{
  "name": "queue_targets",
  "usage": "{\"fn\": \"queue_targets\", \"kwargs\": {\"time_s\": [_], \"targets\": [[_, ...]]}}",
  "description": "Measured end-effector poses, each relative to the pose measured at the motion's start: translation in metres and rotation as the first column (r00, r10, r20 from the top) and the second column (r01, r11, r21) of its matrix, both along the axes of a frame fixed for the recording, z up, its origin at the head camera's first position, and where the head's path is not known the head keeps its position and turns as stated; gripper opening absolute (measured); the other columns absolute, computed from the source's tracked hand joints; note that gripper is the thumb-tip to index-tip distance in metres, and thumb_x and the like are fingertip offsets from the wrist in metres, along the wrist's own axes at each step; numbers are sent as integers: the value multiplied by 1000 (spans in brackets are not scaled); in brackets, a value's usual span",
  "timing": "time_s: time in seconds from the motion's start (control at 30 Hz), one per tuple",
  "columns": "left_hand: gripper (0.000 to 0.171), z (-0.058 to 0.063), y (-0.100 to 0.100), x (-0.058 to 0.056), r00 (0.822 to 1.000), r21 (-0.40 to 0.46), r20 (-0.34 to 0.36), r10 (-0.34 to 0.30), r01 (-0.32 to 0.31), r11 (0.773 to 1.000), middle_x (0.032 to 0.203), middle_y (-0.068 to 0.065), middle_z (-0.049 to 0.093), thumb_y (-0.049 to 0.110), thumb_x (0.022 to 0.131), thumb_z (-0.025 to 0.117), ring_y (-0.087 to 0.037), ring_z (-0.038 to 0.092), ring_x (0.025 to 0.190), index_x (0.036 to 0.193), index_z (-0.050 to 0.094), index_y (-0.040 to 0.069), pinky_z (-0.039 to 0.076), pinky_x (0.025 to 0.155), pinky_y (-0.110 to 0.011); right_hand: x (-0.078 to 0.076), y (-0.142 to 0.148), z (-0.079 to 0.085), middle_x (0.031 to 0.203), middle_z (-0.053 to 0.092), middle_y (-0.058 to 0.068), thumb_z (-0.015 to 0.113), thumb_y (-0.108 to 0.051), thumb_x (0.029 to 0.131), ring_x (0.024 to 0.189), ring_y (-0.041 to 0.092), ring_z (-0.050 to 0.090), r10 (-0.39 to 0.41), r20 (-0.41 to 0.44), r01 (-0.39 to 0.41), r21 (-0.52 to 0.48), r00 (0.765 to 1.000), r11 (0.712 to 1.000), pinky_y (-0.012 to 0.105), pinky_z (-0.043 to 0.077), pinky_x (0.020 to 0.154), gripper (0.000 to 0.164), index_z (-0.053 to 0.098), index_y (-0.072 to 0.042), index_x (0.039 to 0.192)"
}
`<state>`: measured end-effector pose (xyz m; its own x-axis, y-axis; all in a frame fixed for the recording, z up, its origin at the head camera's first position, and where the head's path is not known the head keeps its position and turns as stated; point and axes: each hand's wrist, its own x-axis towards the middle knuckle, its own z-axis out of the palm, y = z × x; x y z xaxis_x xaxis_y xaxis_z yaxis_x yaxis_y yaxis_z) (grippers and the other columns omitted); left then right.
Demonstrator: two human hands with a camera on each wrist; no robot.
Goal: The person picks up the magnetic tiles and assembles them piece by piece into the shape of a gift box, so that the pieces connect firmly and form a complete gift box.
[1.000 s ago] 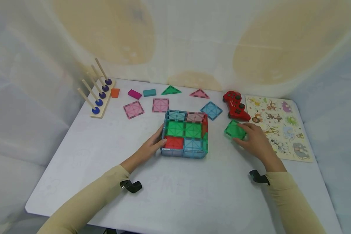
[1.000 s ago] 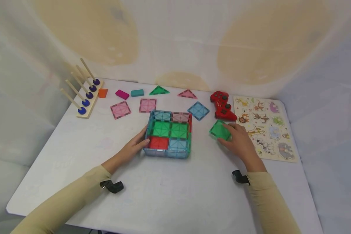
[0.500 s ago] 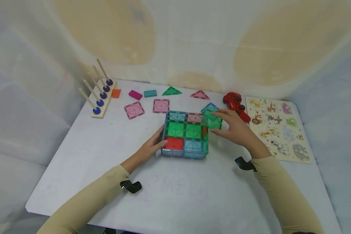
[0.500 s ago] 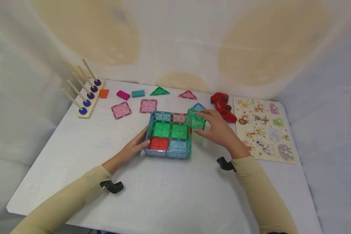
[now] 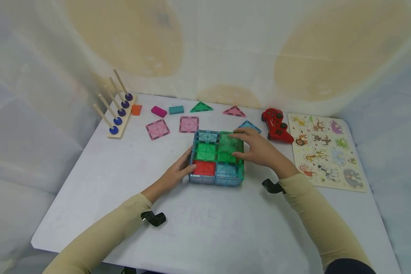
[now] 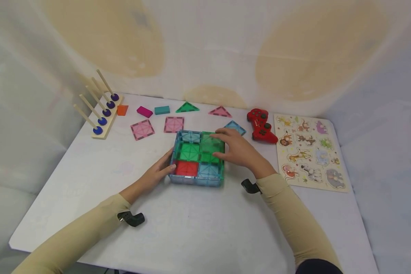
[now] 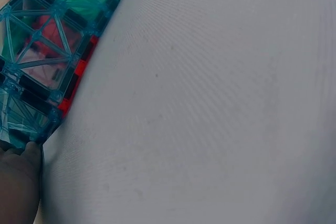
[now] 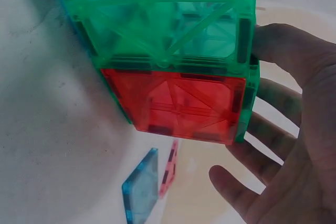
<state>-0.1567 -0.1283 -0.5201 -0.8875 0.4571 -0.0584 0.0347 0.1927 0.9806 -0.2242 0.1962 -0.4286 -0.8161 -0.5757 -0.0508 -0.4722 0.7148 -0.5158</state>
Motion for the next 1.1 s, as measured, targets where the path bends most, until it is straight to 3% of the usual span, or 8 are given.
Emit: {"fn": "queue_targets", "kwargs": {"time_s": [0.37, 0.53, 0.63, 0.73, 0.83, 0.93, 1.03, 1.1], "targets": [[73, 2, 1, 1, 1000, -19, 5, -3, 3, 1000, 170, 3, 12, 32, 106, 54, -22, 16, 155, 165, 11, 30, 24, 121, -45, 3, 11, -4, 161, 32, 13, 77, -38, 91, 147, 36, 30, -54, 76, 56, -31, 996, 998, 62, 35, 112, 77, 41, -17, 156], [67, 4, -5, -3, 1000, -20, -11, 3, -3, 1000, 168, 0, 20, 29, 107, 53, -21, 22, 154, 164, 19, 22, 30, 119, -44, 5, 21, -10, 162, 31, 11, 76, -38, 92, 141, 35, 41, -64, 121, 74, -84, 991, 994, 60, 37, 112, 80, 36, -19, 158], [60, 3, -13, -9, 995, -30, -78, 58, -61, 998, 164, -5, 32, 26, 107, 54, -22, 30, 151, 161, 31, 12, 33, 117, -44, 4, 23, -13, 162, 31, 10, 76, -38, 92, 135, 36, 49, -51, 130, 66, -118, 990, 991, 60, 39, 110, 81, 35, -18, 159], [55, 3, -27, -21, 965, -93, -198, 169, -190, 977, 156, -8, 45, 28, 105, 59, -23, 42, 144, 153, 44, 6, 37, 115, -43, 4, 23, -14, 162, 32, 10, 76, -39, 93, 132, 36, 53, -41, 132, 60, -146, 990, 987, 60, 41, 108, 81, 34, -18, 159], [52, 3, -45, -39, 899, -205, -322, 295, -371, 906, 150, -11, 51, 29, 102, 64, -27, 44, 141, 146, 52, 5, 36, 116, -46, 4, 23, -15, 162, 32, 9, 75, -40, 93, 130, 35, 54, -36, 131, 57, -158, 991, 986, 59, 42, 108, 81, 34, -19, 159], [60, 5, -66, -60, 846, -365, -391, 362, -504, 783, 152, -17, 46, 30, 99, 66, -34, 38, 143, 148, 49, 2, 31, 118, -52, 4, 23, -17, 162, 32, 8, 74, -41, 93, 128, 34, 55, -40, 133, 61, -159, 990, 985, 59, 42, 107, 80, 33, -21, 160], [77, 5, -85, -79, 852, -522, -386, 354, -518, 677, 159, -21, 33, 36, 97, 68, -38, 28, 148, 155, 35, -1, 26, 120, -54, 4, 23, -19, 163, 32, 7, 74, -41, 94, 128, 33, 56, -45, 140, 67, -156, 989, 985, 59, 42, 107, 80, 33, -22, 160], [87, 4, -95, -89, 878, -595, -355, 321, -477, 647, 164, -22, 24, 39, 96, 69, -40, 21, 151, 159, 24, -2, 22, 121, -55, 4, 23, -19, 163, 31, 7, 74, -42, 94, 128, 33, 56, -48, 146, 70, -152, 988, 986, 59, 42, 107, 81, 32, -23, 160]]}}
